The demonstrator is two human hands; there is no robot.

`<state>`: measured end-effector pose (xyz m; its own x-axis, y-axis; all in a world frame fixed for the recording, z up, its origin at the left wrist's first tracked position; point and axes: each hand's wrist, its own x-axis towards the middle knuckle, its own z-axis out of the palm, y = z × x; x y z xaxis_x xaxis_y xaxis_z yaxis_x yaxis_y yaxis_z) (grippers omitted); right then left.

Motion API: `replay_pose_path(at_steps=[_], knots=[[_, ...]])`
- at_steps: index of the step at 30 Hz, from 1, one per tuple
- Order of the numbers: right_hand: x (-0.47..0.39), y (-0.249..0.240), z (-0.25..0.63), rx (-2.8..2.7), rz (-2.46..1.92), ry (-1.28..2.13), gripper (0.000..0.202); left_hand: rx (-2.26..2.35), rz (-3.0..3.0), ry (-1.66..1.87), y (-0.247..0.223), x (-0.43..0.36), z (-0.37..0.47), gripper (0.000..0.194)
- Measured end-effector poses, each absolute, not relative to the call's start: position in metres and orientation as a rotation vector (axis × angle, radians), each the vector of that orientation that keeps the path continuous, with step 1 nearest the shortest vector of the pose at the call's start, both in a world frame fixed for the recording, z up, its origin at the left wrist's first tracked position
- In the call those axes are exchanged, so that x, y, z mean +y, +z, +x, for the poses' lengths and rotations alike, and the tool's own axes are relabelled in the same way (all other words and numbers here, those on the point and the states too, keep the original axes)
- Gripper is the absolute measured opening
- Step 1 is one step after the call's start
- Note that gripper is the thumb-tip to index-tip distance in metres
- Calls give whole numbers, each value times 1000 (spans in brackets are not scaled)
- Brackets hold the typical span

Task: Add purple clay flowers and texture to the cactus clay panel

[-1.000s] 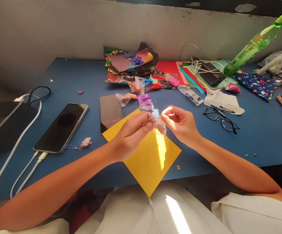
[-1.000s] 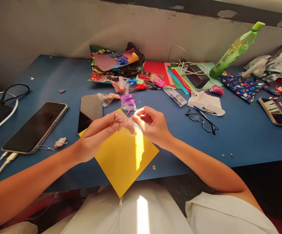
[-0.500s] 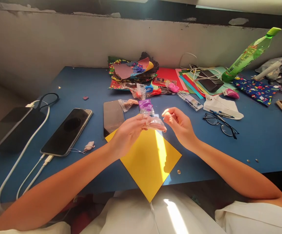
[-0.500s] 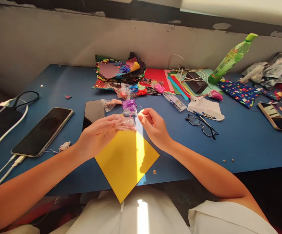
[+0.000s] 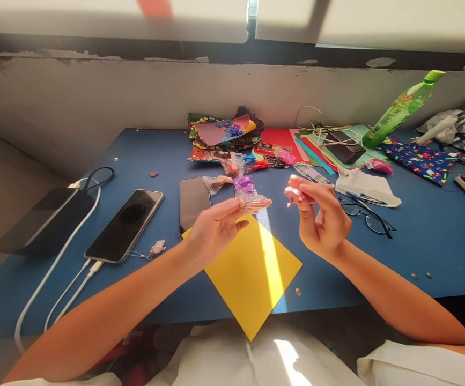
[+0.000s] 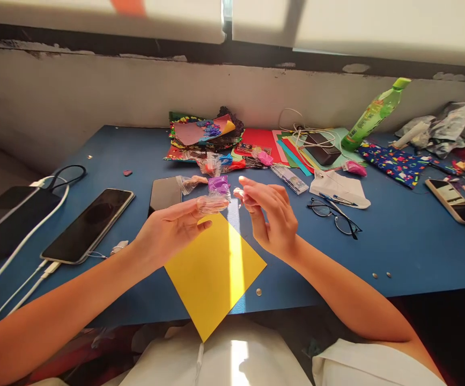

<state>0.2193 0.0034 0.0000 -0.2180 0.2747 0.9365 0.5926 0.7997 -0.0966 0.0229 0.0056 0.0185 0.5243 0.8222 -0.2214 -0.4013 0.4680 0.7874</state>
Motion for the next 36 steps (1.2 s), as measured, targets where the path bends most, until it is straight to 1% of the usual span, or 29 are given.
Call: replay_pose_path(at_steps=[3,5,8,10,12,14,16,20,21,24,26,28,30,33,36], knots=[[2,-1,217,-1961,-645,-333,43,681,616,832,19,9,24,35],[2,-3,216,-2034,-655,-271,42,715,533,842,17,10,25,39],[2,-3,217,-1850,-688,-174,45,734,464,850,15,11,27,41],[2,-3,218,-1790,-648,-218,47,732,427,852,15,10,28,41],[1,-2,218,-1916,-570,-277,47,741,389,863,15,10,29,41],[1,-2,216,-2080,-528,-244,44,765,379,873,14,11,29,38],[0,-3,215,-2056,-604,-86,37,773,414,865,11,12,28,34],[2,3,218,-1496,-861,487,11,628,519,798,7,11,27,19],[3,5,219,-1372,-892,642,13,587,559,780,7,9,27,20],[6,11,220,-1257,-999,1045,50,546,686,736,10,4,27,28],[7,13,218,-1290,-1096,1240,64,562,711,717,12,2,28,31],[7,13,216,-1295,-1158,1361,63,574,719,707,13,2,27,29],[6,13,213,-1284,-1155,1438,56,582,728,703,12,2,27,23],[3,11,208,-1353,-1134,1549,57,628,761,731,8,4,26,14],[-2,8,203,-1463,-1126,1579,54,635,831,727,6,5,26,13]])
